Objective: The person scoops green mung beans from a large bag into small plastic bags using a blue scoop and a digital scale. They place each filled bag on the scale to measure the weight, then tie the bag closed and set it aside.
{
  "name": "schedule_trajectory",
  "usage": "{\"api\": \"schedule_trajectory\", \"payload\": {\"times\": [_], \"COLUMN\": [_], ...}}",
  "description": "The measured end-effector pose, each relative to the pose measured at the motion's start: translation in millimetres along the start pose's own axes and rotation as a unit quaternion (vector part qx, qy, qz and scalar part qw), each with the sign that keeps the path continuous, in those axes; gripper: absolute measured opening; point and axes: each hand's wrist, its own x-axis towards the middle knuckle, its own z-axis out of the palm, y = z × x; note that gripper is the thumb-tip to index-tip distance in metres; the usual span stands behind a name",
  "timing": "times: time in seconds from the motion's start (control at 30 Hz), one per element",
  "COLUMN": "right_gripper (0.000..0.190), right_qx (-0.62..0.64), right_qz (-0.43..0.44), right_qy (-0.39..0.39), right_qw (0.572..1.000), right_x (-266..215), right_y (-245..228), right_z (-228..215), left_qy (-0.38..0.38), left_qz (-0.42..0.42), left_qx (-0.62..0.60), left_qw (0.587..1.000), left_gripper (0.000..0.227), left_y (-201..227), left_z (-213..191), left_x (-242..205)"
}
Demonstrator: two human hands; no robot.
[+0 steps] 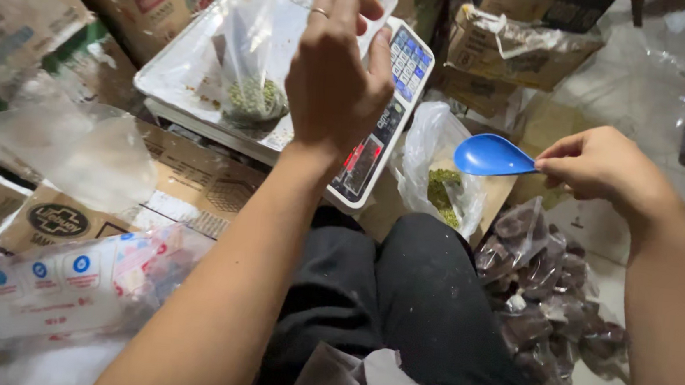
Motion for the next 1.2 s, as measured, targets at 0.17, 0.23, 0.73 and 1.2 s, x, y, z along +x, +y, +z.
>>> {"api": "schedule_trajectory", "payload": {"times": [0.17,0.23,0.73,1.2], "right_gripper": [0.032,0.036,0.043,0.037], "right_qx": [-0.003,-0.021,0.021,0.158], "right_qz": [0.021,0.039,0.075,0.13], "right_qy": [0.001,-0.001,0.13,0.129], "right_qw": [1.0,0.999,0.989,0.97], "right_x": [23,40,139,134], "right_y": [49,68,147,198], "right_z": [23,40,240,265], "left_qy": [-0.159,-0.206,-0.371,-0.334], "left_qz": [-0.099,-0.126,-0.291,-0.121], "left_qx": [-0.008,-0.003,0.073,-0.313], "left_qw": [0.982,0.97,0.879,0.881], "left_gripper": [0.019,0.029,0.084,0.078], "left_y": [-7,-10,-34,-48], "left_z": [46,66,186,232], "left_x": [-27,-44,-101,-133]}}
